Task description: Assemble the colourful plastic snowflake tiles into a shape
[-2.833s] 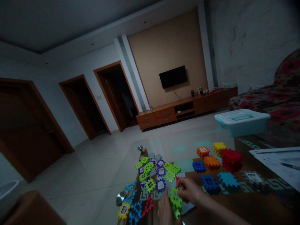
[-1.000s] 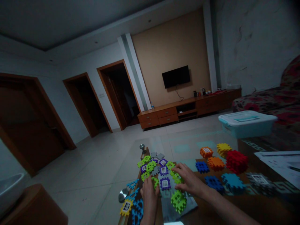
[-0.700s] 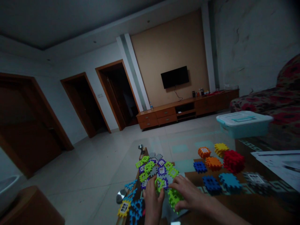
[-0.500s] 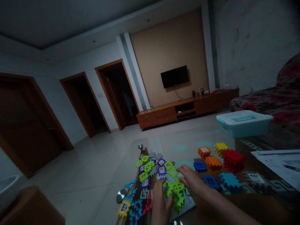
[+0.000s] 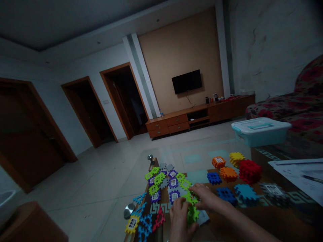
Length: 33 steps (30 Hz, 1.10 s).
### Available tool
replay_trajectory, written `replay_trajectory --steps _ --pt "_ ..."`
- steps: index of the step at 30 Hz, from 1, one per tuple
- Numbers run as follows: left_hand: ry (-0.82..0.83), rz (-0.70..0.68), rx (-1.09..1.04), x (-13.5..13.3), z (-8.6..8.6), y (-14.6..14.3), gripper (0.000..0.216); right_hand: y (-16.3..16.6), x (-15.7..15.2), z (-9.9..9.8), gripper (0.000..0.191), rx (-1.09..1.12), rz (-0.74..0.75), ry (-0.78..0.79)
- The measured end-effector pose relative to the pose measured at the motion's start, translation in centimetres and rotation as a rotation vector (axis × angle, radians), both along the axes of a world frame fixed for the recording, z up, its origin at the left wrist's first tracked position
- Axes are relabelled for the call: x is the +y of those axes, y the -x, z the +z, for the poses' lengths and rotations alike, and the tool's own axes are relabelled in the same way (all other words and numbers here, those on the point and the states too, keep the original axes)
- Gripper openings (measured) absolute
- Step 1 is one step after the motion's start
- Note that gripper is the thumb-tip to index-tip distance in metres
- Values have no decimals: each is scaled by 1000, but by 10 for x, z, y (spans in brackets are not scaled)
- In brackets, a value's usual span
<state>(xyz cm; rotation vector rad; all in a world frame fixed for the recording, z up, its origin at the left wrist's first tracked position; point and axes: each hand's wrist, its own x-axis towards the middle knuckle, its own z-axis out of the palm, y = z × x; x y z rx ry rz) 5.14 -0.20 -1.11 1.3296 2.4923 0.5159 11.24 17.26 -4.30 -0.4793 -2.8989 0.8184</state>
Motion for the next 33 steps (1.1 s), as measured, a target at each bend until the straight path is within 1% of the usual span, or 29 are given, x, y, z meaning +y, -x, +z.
replay_trajectory --steps 3,7,8,10,12,14,15,17,19,22,24,25,27,30,33 --pt "-35 12 11 0 -4 2 55 0 -2 4 49 16 -9 -23" --pt "-173 51 72 2 -14 10 34 -1 -7 9 38 33 -28 -63" --pt "-208 63 95 3 -17 14 32 -2 -9 10 36 36 -32 -71" --pt "-253 65 137 4 -22 22 40 -3 -11 16 37 43 -50 -103" --pt "-239 45 164 5 -24 31 48 -4 -12 22 39 51 -88 -162" --pt "-175 43 167 6 -24 39 51 -7 -11 28 43 67 -128 -216" --pt "-139 50 166 6 -24 42 50 -8 -9 31 45 82 -141 -225" --pt "-78 75 174 7 -23 47 51 -11 -4 33 47 121 -137 -184" --pt "-28 97 201 8 -22 50 55 -14 1 32 51 174 -65 -86" --pt "32 148 240 11 -24 52 57 -21 4 29 60 252 159 83" --pt "42 184 259 12 -25 51 54 -26 2 27 63 267 288 151" --pt "39 188 270 11 -25 51 53 -28 0 27 63 259 325 166" --pt "41 173 289 10 -25 51 55 -31 -4 27 61 225 361 157" --pt "55 139 287 6 -26 52 59 -30 -12 24 58 146 375 86" --pt "-18 88 266 4 -27 53 53 -27 -18 21 59 99 384 33"
